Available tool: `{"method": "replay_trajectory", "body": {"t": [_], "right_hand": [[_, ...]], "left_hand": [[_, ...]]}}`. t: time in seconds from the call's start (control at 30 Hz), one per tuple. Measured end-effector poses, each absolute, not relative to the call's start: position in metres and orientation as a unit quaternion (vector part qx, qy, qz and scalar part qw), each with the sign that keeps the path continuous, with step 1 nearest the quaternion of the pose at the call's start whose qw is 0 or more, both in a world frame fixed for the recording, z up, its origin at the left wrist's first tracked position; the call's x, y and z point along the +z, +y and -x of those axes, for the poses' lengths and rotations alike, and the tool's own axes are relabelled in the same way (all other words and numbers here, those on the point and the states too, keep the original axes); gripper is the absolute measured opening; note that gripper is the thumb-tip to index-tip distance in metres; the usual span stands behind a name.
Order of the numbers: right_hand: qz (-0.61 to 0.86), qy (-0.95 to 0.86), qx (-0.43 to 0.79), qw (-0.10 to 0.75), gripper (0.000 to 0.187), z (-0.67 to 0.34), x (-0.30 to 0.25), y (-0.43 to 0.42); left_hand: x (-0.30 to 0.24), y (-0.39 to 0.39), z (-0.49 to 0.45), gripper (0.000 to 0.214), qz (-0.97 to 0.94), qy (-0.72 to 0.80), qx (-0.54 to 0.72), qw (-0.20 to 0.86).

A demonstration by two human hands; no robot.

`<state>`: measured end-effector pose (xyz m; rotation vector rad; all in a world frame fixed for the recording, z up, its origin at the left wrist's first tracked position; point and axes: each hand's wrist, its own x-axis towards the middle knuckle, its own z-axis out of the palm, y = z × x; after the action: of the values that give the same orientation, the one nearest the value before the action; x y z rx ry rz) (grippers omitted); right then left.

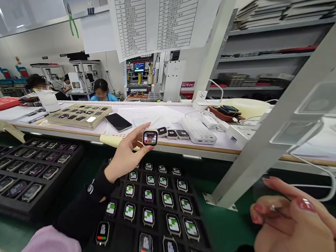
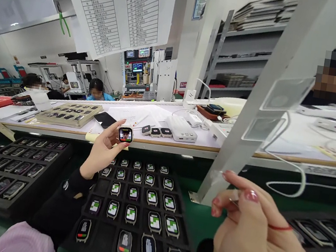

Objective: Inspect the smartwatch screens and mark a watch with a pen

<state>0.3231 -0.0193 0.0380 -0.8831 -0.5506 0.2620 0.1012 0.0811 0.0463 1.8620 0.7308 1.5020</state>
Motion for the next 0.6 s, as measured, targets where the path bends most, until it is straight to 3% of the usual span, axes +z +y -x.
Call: {"method": "replay_trajectory", "body": {"t": [0.6], "right_hand": [[0.410, -0.279, 0.118, 0.860, 0.008, -0.3211, 0.0386, -0.0203]], "left_hand": [[0.0389, 0.0856, -0.0953, 0.060, -0.688, 0.298, 0.581, 0.317]]}}
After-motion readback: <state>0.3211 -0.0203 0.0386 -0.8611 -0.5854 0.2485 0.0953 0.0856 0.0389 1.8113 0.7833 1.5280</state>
